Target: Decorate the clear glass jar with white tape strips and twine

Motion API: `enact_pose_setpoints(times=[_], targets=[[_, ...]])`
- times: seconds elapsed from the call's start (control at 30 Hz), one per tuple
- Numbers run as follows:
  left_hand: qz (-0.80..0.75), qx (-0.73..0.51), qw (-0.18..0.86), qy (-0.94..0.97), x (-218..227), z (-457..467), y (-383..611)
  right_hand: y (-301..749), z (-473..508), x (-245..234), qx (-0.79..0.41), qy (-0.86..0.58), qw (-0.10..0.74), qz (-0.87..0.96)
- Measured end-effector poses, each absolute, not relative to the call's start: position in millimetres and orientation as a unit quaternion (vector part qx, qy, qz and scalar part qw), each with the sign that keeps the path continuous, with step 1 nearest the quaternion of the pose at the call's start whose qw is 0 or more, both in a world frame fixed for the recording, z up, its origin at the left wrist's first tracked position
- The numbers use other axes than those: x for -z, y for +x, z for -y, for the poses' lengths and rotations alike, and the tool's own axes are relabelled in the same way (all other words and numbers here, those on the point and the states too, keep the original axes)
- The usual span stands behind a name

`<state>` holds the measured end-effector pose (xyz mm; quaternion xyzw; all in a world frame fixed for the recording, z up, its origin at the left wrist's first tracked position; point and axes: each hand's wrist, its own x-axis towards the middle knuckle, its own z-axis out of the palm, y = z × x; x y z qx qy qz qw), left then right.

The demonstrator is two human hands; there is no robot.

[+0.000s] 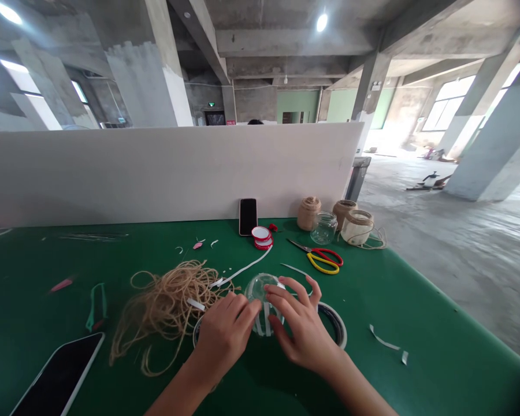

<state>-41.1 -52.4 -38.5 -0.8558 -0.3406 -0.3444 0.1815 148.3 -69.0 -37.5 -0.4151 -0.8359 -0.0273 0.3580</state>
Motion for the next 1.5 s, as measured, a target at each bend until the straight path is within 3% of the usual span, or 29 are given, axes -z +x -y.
enact_pose_setpoints(times=[0.43,1.0,1.5], targets=[[0.358,0.42,0.088,-0.829,50.4,54.1,-38.9,149.1,69.2,38.2,0.032,-0.421,0.351,0.836],[0.313,0.401,0.191,-0.84,47.5,51.5,-45.1,148.3,70.3,36.4,0.023,-0.419,0.355,0.835],[0.329,0.36,0.191,-0.852,34.0,50.2,-43.8,146.3,69.8,38.2,0.03,-0.423,0.356,0.833]])
